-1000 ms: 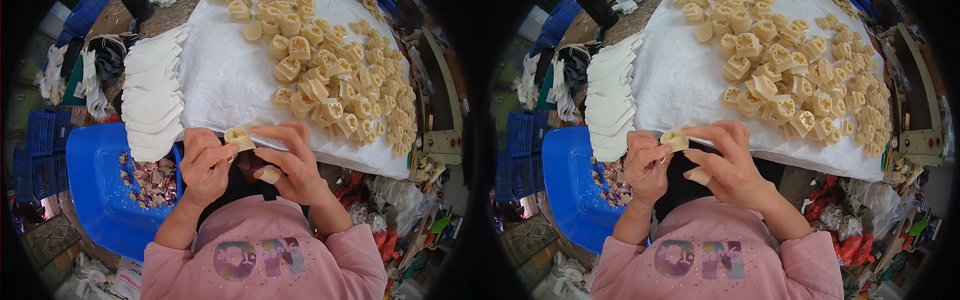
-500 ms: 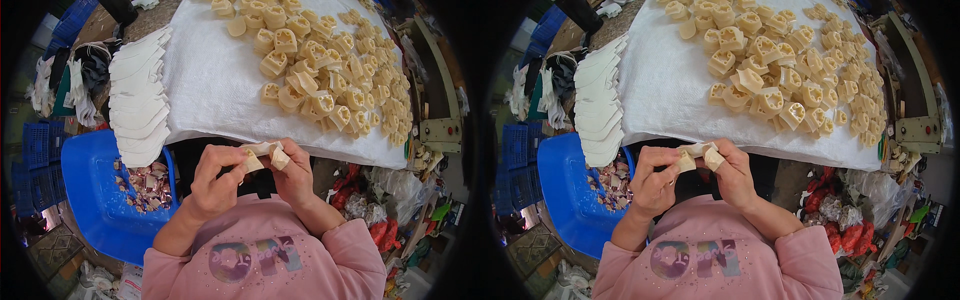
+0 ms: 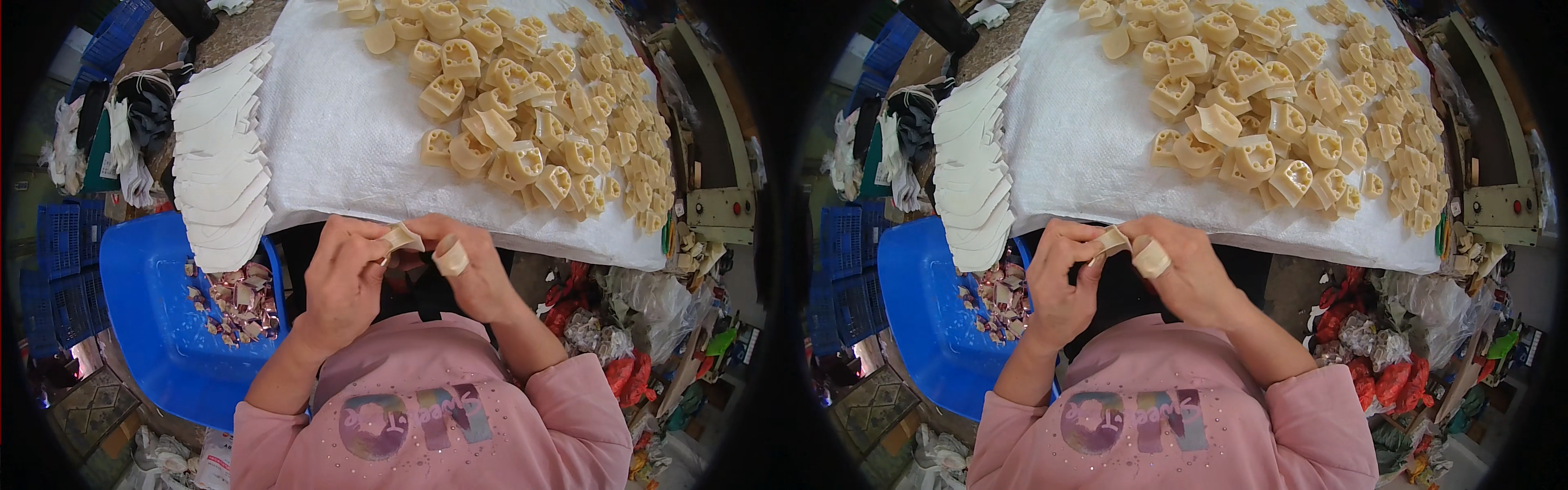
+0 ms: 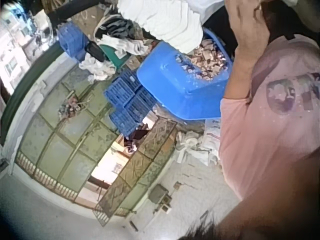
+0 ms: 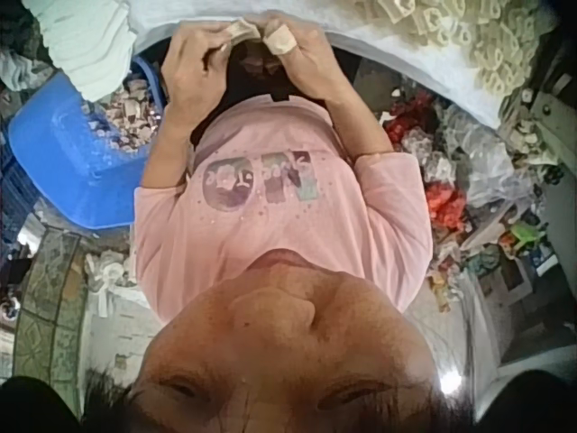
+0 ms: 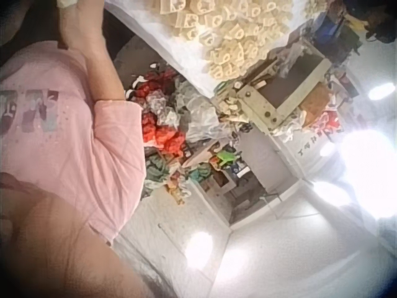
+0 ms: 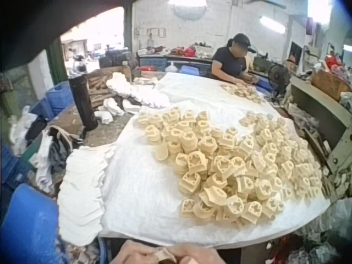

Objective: The recorder is assembling small plastic and fabric shoe components at a manufacturing workstation.

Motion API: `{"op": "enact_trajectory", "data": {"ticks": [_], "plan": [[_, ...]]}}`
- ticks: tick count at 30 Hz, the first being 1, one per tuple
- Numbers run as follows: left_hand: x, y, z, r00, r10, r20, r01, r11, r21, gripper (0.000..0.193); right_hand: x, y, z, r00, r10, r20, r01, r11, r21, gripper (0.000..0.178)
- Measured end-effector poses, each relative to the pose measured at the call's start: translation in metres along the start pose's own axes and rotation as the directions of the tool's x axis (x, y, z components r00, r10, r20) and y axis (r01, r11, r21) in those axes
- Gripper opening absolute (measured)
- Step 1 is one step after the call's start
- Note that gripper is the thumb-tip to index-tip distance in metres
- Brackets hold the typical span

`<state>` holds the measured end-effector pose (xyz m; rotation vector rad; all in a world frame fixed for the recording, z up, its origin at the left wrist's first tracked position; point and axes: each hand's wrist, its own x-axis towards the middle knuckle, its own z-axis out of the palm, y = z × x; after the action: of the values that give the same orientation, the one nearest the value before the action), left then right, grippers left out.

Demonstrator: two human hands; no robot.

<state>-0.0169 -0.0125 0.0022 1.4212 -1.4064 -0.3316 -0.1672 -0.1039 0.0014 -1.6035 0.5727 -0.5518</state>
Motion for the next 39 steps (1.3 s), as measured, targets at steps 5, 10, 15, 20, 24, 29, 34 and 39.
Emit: {"op": "enact_trajectory", "data": {"ticks": [5,10,15,20,24,29,34,39], "plan": [[-0.011,-0.009,0.003,0.999,-0.048,-0.006,0.043,0.945,-0.325,0.022,0.015,0.012,-0.020,0.939,0.180,0.294,-0.281,0.893,0.353,0.029],[-0.009,-0.006,0.004,0.994,0.085,0.075,-0.065,0.967,-0.245,0.021,0.024,0.008,-0.018,0.904,0.227,0.362,-0.352,0.876,0.329,0.040],[-0.005,-0.006,0.007,0.998,-0.030,0.056,0.042,0.974,-0.224,0.016,0.022,0.018,-0.001,0.973,0.193,0.130,-0.220,0.945,0.243,0.030],[-0.005,0.001,0.012,0.867,-0.490,-0.096,0.334,0.712,-0.617,0.012,0.019,0.015,0.006,0.984,0.176,0.009,-0.161,0.875,0.456,0.025],[-0.008,-0.002,0.018,0.844,-0.536,-0.020,0.388,0.635,-0.668,0.013,0.020,0.019,0.000,0.994,-0.096,0.048,0.083,0.970,0.227,0.017],[-0.008,-0.004,0.018,0.863,-0.505,0.001,0.384,0.655,-0.651,0.011,0.022,0.013,0.012,0.946,-0.308,-0.105,0.279,0.934,-0.224,0.010],[-0.005,-0.004,0.012,0.879,-0.476,0.008,0.380,0.691,-0.614,0.010,0.025,0.012,0.008,0.992,-0.127,0.004,0.126,0.985,0.118,0.012],[-0.003,-0.003,0.014,0.949,-0.303,-0.089,0.271,0.925,-0.266,0.015,0.024,0.008,0.008,0.893,-0.445,-0.063,0.379,0.821,-0.426,0.013]]}}
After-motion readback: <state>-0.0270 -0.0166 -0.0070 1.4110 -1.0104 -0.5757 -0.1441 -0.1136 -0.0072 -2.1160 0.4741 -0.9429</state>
